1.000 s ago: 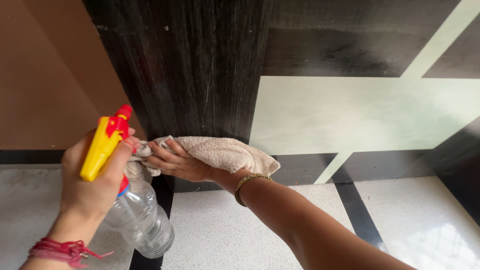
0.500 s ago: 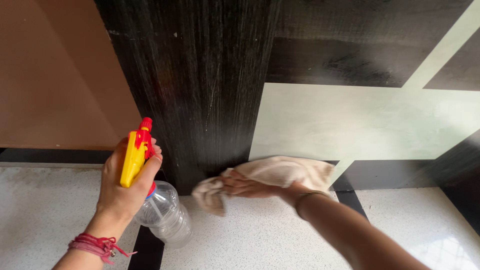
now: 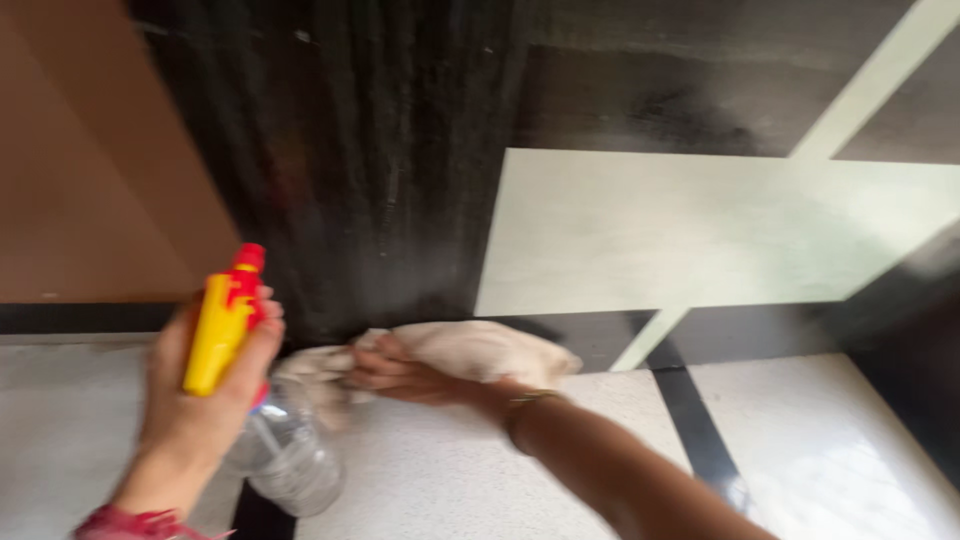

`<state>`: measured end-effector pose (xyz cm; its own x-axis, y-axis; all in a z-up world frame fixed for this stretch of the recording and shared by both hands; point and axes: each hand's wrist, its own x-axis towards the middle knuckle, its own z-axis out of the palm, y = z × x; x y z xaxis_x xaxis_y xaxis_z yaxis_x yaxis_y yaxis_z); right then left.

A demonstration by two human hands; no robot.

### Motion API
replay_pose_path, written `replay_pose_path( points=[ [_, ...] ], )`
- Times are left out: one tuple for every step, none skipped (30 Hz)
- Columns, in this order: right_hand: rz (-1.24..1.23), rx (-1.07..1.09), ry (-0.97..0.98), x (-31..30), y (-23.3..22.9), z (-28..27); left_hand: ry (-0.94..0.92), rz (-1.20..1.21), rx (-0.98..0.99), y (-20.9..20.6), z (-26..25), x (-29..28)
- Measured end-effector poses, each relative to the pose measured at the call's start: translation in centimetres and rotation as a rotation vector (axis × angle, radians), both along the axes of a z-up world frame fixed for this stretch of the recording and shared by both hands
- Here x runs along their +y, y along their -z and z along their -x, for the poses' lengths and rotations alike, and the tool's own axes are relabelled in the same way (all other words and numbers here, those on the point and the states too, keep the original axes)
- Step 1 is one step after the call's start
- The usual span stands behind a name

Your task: The person wipes a dark wooden door with a light-colored cloth, then sprays the surface with a yellow spray bottle and continues wiping. The person cleans around the door latch and across the door panels, repeatedly spraying and wiping the same areas.

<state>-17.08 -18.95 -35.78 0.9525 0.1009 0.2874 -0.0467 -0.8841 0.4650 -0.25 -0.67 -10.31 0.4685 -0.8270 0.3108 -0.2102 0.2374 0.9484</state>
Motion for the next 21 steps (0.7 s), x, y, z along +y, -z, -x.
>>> replay_pose_path(
  points=[
    [0.071,-0.097,-0.020,0.3,0.6,-2.4,-0.030,-0.014,-0.066,0.1,0.1,0.0],
    [-0.076,-0.111,-0.026,0.8,1.2,-5.0,-0.060,-0.027,-0.132,0.1,0.1,0.1],
    [-0.223,-0.132,-0.038,1.2,1.7,-6.8,-0.097,-0.040,-0.203,0.0,-0.2,0.4],
    [-0.131,-0.076,-0.025,0.9,2.3,-6.7,-0.094,-0.046,-0.218,-0.1,-0.2,0.3],
    [-0.043,-0.023,-0.013,0.8,2.9,-7.1,-0.092,-0.055,-0.236,-0.2,-0.3,0.4],
    [0.045,0.030,-0.002,0.9,3.5,-7.5,-0.090,-0.064,-0.253,-0.4,-0.2,0.5],
    [0.031,-0.011,0.013,0.8,4.1,-7.8,-0.104,-0.085,-0.289,-0.5,0.0,0.5],
    [0.017,-0.052,0.027,0.8,4.5,-8.0,-0.117,-0.105,-0.325,-0.7,0.1,0.5],
    [0.002,-0.091,0.042,0.9,4.8,-7.8,-0.130,-0.127,-0.359,-0.8,0.5,0.4],
    [-0.032,-0.080,0.049,1.0,5.0,-7.5,-0.114,-0.123,-0.337,-1.0,0.8,0.4],
    [-0.054,-0.040,0.059,1.2,4.8,-7.2,-0.096,-0.117,-0.316,-1.1,1.2,0.2],
    [-0.060,0.025,0.072,1.1,4.4,-6.2,-0.078,-0.111,-0.296,-1.2,1.6,0.1],
    [-0.048,0.106,0.075,1.0,3.8,-4.9,-0.079,-0.110,-0.340,-1.4,1.9,0.0],
    [-0.030,0.181,0.073,1.1,2.9,-3.1,-0.080,-0.110,-0.384,-1.5,2.3,-0.1],
    [-0.012,0.254,0.070,1.1,1.7,-0.8,-0.085,-0.108,-0.428,-1.5,2.6,-0.1],
    [0.007,0.322,0.067,1.2,0.3,1.4,-0.072,-0.117,-0.419,-1.6,2.9,-0.1],
    [0.032,0.369,0.066,1.3,-1.2,3.6,-0.060,-0.124,-0.408,-1.7,3.2,-0.1],
    [0.052,0.414,0.065,1.4,-2.9,5.6,-0.048,-0.131,-0.397,-1.8,3.4,-0.1],
    [0.077,0.452,0.068,1.4,-4.5,7.7,-0.026,-0.119,-0.374,-2.0,3.7,-0.2],
    [0.106,0.487,0.071,1.5,-6.1,9.7,-0.003,-0.107,-0.351,-2.2,3.9,-0.3],
    [0.139,0.517,0.072,1.6,-7.7,11.6,0.019,-0.095,-0.327,-2.3,4.2,-0.4]
  ],
)
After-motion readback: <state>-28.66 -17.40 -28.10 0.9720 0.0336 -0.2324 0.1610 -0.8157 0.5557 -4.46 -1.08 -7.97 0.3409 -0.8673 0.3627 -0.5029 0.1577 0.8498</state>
